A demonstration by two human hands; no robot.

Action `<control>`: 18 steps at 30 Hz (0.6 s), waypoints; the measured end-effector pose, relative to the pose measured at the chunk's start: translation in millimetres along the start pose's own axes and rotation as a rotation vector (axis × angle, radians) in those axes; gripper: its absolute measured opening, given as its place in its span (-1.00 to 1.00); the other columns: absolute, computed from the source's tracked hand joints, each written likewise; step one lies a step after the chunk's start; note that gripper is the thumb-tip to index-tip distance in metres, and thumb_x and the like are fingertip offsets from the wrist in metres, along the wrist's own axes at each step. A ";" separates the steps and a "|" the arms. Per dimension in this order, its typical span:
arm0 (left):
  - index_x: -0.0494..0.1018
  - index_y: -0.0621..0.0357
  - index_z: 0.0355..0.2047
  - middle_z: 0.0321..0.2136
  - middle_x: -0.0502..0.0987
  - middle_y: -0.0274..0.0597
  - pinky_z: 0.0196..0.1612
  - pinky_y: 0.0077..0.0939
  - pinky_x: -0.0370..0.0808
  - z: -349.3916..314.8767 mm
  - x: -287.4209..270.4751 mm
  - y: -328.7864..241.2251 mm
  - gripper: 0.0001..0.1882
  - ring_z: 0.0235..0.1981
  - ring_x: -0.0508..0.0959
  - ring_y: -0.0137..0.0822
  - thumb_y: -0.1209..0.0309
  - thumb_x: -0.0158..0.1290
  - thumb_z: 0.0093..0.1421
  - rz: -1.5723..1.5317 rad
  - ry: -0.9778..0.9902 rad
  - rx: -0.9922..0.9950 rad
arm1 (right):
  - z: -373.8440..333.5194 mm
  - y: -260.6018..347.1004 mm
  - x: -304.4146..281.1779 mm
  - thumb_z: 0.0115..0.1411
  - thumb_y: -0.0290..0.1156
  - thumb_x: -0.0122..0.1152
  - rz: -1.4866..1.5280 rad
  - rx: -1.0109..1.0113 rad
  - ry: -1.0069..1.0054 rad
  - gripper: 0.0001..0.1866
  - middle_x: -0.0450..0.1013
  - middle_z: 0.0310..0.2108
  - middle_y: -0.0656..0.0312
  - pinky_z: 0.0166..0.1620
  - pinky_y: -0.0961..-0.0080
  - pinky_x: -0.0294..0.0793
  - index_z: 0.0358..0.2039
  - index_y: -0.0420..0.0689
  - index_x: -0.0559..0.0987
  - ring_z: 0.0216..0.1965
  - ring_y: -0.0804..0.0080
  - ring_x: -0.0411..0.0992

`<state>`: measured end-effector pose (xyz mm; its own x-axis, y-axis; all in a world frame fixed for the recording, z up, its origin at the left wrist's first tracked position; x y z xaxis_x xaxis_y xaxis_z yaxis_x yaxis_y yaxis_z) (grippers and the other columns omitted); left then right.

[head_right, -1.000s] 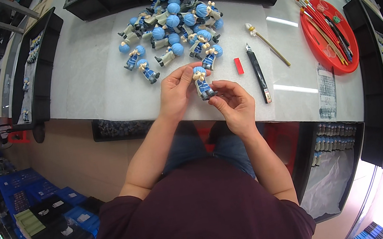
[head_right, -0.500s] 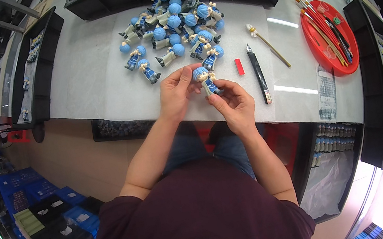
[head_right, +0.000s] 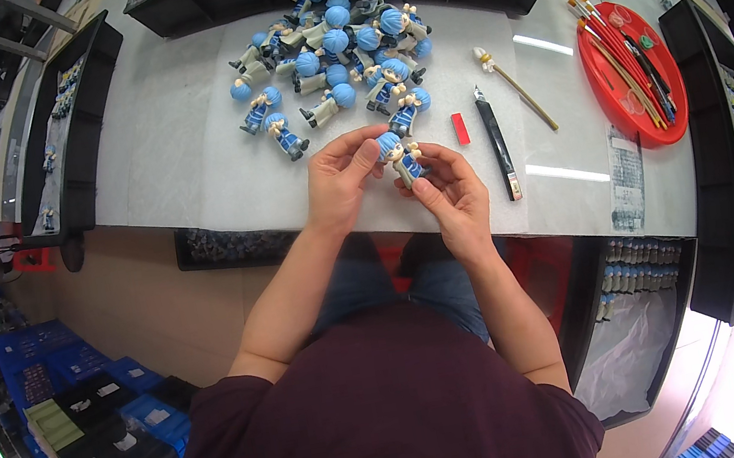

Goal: The person assembles small blue and white figurines by hand at a workbench.

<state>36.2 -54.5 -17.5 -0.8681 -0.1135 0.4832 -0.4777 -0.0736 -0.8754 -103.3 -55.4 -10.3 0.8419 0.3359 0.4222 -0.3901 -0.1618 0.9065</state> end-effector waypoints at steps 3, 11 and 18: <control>0.44 0.27 -0.19 -0.41 0.51 -0.30 -0.40 -0.71 0.34 -0.2 0.6 -0.6 -0.75 -0.49 0.37 -0.58 0.44 0.03 0.11 0.007 -0.004 0.002 | 0.3 -0.7 -0.4 0.11 -0.59 0.02 0.002 -0.004 0.011 -0.58 0.30 -0.13 0.04 -0.10 0.47 0.41 0.00 -0.30 0.22 -0.19 0.35 0.39; 0.43 0.28 -0.18 -0.37 0.51 -0.27 -0.39 -0.72 0.33 -1.1 0.2 -1.2 -0.75 -0.48 0.37 -0.58 0.45 0.00 0.13 -0.002 0.000 0.000 | -0.8 4.2 2.7 0.08 -0.62 0.05 -0.040 -0.042 0.001 -0.54 0.30 -0.15 0.06 -0.10 0.48 0.42 0.02 -0.29 0.20 -0.20 0.37 0.38; 0.42 0.30 -0.17 -0.34 0.51 -0.24 -0.39 -0.71 0.33 -0.1 -0.9 1.1 -0.75 -0.47 0.37 -0.57 0.45 -0.02 0.14 -0.013 0.010 -0.011 | -0.2 1.9 0.2 0.06 -0.64 0.07 -0.039 -0.059 -0.013 -0.52 0.30 -0.14 0.07 -0.11 0.50 0.43 0.01 -0.29 0.20 -0.19 0.40 0.37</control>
<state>36.5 -54.4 -19.0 -0.8629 -0.1027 0.4948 -0.4906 -0.0639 -0.8690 -103.9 -55.5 -8.5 0.8618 0.3284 0.3867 -0.3775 -0.0940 0.9212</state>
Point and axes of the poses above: each hand's wrist, its own z-axis towards the middle knuckle, its own x-axis out of the palm, y = z × x, the point moved 5 cm from there along z, towards the middle knuckle
